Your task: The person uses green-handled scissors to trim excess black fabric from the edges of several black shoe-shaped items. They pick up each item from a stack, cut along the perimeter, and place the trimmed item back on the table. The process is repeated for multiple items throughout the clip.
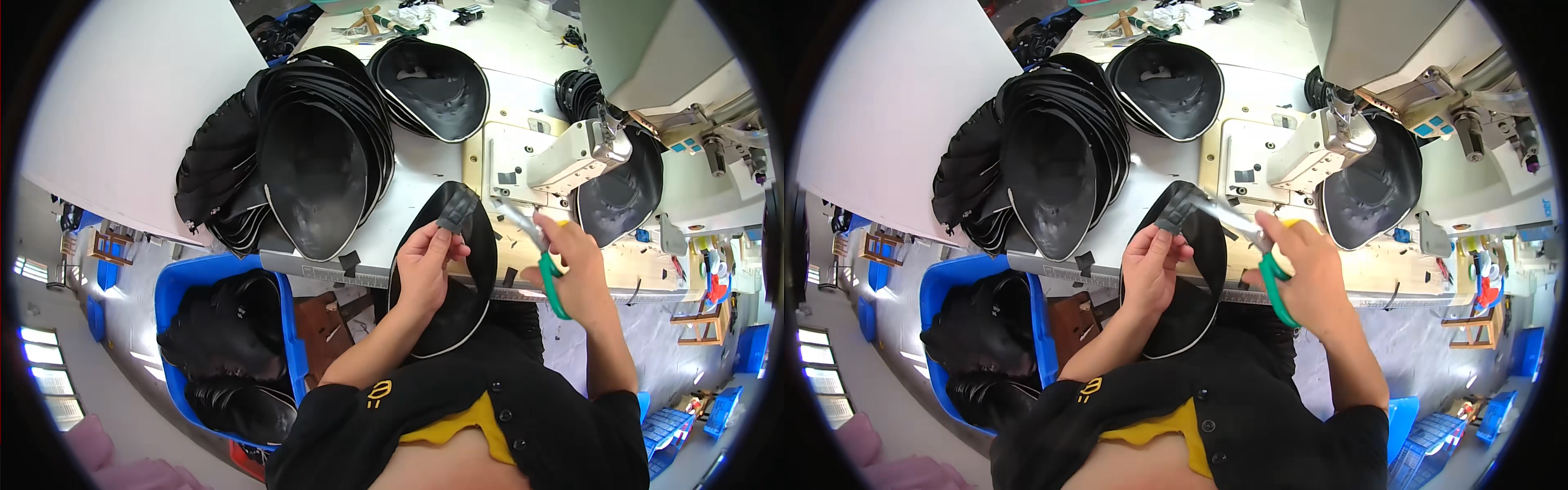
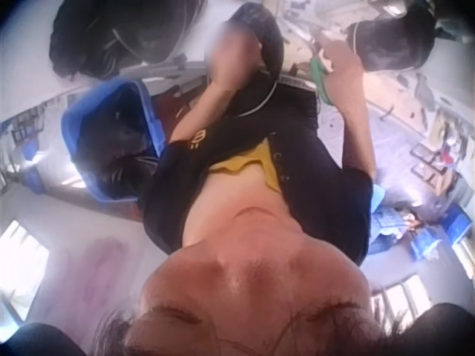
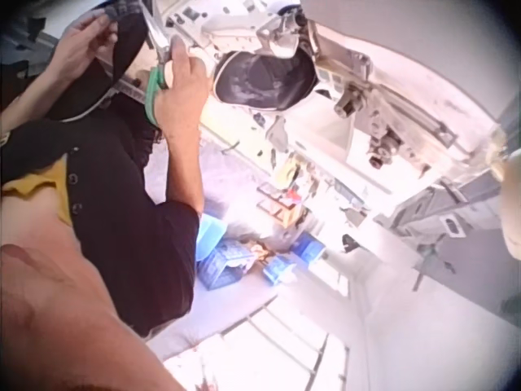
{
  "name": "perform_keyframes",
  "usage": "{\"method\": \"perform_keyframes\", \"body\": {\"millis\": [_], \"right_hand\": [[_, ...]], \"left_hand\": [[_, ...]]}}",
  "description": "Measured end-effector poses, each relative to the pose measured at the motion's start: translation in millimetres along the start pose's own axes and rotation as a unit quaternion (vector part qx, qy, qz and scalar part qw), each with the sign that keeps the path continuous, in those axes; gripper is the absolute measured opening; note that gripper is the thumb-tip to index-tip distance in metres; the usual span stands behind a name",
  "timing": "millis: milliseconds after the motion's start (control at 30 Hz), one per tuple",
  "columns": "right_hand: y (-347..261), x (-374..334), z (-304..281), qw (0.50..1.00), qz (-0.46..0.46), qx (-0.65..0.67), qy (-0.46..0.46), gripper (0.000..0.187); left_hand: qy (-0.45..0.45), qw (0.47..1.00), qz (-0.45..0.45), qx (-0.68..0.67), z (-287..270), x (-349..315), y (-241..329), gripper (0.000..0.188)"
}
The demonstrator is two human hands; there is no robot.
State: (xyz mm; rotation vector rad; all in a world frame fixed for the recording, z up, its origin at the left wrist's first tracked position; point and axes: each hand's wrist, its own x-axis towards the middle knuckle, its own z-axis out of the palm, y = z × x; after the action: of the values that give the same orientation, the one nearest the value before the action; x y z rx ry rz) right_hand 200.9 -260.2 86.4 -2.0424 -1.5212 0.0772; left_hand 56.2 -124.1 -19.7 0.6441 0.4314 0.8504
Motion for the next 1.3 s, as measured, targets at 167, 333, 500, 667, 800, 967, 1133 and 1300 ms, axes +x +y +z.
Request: {"method": "perform_keyframes", "body": {"millis": [167,333,500,667,800,967,1133,1300], "right_hand": [[2,-20,15,0.983,-0.062,-0.170,0.023,0.063],[3,-16,26,0.983,-0.062,-0.165,0.057,0.060],[0,-14,25,0.980,-0.073,-0.176,0.050,0.059],[9,-16,21,0.980,-0.082,-0.181,0.026,0.056],[21,-20,32,0.991,-0.059,-0.107,0.060,0.054],[19,-23,39,0.990,-0.047,-0.093,0.091,0.056],[7,-27,45,0.991,0.078,0.106,0.040,0.062],[4,-21,75,0.976,0.117,0.170,0.066,0.058]], "left_hand": [[-0.033,0.999,0.011,-0.030,6,-2,-3,0.019],[-0.048,0.999,0.014,-0.017,12,-10,-5,0.021],[-0.052,0.994,0.069,0.064,14,-11,-4,0.021],[-0.014,0.994,0.046,0.100,10,-8,-8,0.020],[0.000,0.989,0.076,0.123,8,-5,-5,0.019],[-0.051,0.915,0.302,0.262,5,-5,7,0.033],[-0.106,0.853,0.324,0.395,4,1,24,0.042],[-0.139,0.747,0.309,0.572,9,25,48,0.071]]}}
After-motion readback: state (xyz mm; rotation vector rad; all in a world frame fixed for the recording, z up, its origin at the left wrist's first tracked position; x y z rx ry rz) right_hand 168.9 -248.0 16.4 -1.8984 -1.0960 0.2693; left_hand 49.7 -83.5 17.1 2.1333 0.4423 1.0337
